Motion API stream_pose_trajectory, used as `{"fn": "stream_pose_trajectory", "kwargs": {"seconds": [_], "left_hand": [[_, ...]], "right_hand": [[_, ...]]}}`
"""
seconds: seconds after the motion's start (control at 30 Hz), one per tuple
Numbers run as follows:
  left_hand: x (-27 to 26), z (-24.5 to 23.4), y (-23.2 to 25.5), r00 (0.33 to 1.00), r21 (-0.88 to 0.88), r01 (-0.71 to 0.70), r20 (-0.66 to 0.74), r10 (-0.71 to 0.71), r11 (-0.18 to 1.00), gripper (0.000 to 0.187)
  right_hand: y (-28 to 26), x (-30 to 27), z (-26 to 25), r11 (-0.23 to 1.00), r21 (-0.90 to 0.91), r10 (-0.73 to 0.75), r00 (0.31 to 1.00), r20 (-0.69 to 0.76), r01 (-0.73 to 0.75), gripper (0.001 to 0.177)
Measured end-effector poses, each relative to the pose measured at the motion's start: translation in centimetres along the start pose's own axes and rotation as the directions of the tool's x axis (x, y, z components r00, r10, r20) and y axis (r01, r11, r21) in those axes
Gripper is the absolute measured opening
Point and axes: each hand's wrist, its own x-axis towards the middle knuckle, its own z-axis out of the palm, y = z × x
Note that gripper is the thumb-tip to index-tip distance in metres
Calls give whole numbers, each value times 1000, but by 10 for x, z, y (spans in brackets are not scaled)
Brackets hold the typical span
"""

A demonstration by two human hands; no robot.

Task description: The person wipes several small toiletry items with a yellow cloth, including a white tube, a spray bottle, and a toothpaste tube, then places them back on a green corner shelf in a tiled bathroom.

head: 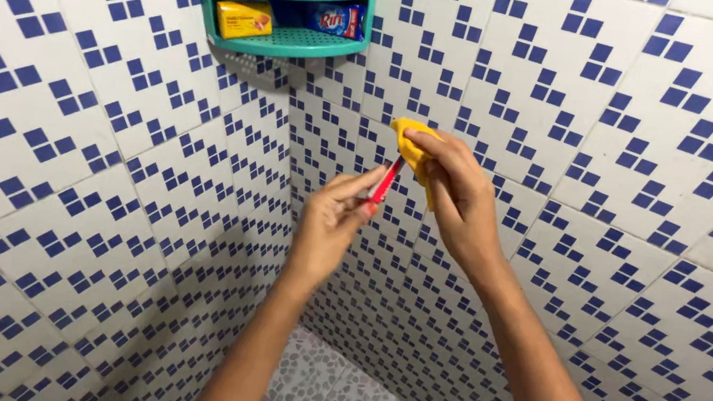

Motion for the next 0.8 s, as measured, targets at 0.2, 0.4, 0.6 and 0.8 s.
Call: {"fn": "stream_pose_trajectory", "kwargs": {"seconds": [0.2, 0.4, 0.6, 0.8], "left_hand": [[6, -17, 0, 977, -414, -48, -208, -43, 909, 49], [8, -7, -6, 952, -743, 17, -192, -238, 669, 57], [5, -9, 9, 999, -695, 3, -22, -25, 719, 46], [2, -7, 18, 998, -658, 52, 15, -56, 751, 46]], "right_hand": [[-6, -1, 6, 994, 59, 87, 995, 48, -90, 40], [-21, -21, 21, 989, -7, -148, 986, 80, 149, 42], [-32, -40, 32, 997, -33, -64, 982, 176, 71, 44], [-28, -37, 41, 970, -120, -203, 975, 95, 213, 43]]}}
